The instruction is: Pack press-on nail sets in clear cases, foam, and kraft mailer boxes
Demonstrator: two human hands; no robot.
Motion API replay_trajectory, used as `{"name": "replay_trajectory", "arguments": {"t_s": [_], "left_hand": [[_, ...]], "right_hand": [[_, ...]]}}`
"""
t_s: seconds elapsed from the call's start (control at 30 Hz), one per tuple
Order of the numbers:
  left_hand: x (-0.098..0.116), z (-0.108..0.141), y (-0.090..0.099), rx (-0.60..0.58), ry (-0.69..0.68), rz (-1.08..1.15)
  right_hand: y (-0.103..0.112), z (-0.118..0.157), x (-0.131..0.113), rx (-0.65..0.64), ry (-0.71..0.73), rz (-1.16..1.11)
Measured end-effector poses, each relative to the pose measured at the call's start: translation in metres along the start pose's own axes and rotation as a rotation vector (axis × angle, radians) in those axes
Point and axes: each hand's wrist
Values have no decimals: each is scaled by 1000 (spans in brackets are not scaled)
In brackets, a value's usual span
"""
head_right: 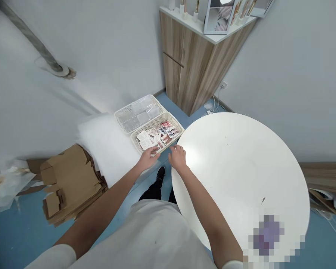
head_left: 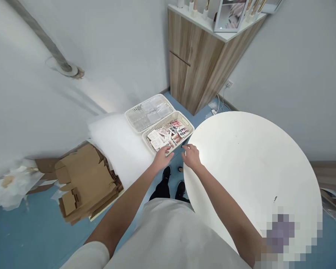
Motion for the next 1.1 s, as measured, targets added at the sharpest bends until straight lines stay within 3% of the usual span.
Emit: {"name": "replay_trajectory", "arguments": {"t_s": [0.27,0.43,0.63,0.87,1.0,1.1], "left_hand": [[-8,-96,3,-158,124,136],[-20,-127,-6,-214,155,359],[-24,-129,-4,-246,158,503],[-24,-121,9,-83,162,368],[-25,-116,14,-30,156,240],[-27,-113,12,-68,127,206]], "right_hand": [[-11,-58,-22,-47,4,95],[-19,-75,-25,-42,-81,57],[-31,-78,-37,-78,-102,-10],[-37,-75,-47,-60,-32,-74],[-33,-75,-44,60,-169,-23],[-30,-76,-42,92,-270,60]]}}
Point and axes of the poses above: each hand's wrist, its own z-axis away from the middle knuckle, its own y-axis out of the back of the hand, x = y × z, and after that the axes turned 5 degrees about -x, right-handed
